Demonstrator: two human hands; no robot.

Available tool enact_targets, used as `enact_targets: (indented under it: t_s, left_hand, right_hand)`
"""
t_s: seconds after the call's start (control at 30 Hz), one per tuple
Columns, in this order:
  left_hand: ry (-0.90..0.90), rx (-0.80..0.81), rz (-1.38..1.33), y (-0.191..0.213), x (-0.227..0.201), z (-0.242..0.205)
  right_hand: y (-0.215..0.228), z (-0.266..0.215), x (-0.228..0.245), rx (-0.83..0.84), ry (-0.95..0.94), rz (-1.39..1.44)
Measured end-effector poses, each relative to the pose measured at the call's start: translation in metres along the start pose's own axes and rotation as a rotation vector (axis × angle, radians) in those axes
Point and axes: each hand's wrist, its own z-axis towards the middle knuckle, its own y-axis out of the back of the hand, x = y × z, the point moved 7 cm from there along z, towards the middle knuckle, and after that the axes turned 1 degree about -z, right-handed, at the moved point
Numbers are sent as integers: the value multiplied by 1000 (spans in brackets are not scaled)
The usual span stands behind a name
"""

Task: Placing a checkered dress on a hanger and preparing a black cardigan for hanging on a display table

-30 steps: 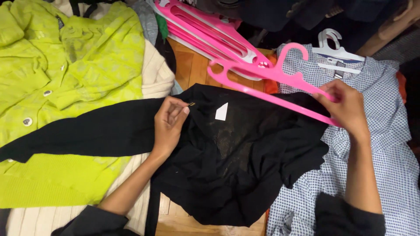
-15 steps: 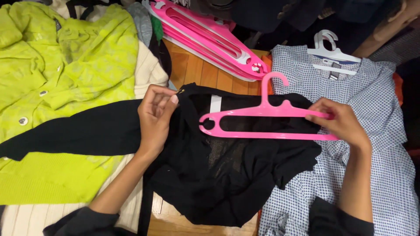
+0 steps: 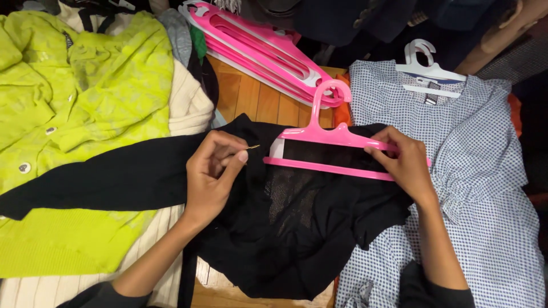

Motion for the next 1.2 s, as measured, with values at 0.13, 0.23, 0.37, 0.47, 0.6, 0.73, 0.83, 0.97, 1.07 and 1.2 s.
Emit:
enact_targets:
  t_s: [0.13, 0.23, 0.37, 0.47, 0.6, 0.73, 0.83, 0.97, 1.07, 1.2]
  left_hand:
    - [5, 10, -4, -6, 13, -7]
    - [85, 115, 44, -19, 38, -13]
    - [139, 279, 182, -33, 63, -19]
    - [122, 374, 317, -39, 66, -21]
    - [80, 458, 455, -45, 46, -18]
    - [56, 542, 488, -51, 34, -19]
    - [83, 654, 358, -61, 16, -23]
    - [135, 715, 171, -63, -13, -23]
    - [145, 776, 111, -58, -29, -22]
    - [184, 929, 63, -56, -24, -27]
  right_hand:
    - [-19, -1, 1, -55, -20, 69]
    - [-35, -2, -6, -117, -47, 134]
    - [-51, -3, -11, -118, -74, 168]
    - [-59, -2, -17, -124, -75, 197]
    - [-51, -2, -12, -172, -83, 207]
    - [-44, 1, -10, -217, -77, 206]
    - [-44, 0, -15, -219, -68, 172]
    - [-42, 0, -14, -204, -43, 128]
    - [-40, 1, -15, -204, -27, 130]
    - [-33, 1, -10, -217, -55, 132]
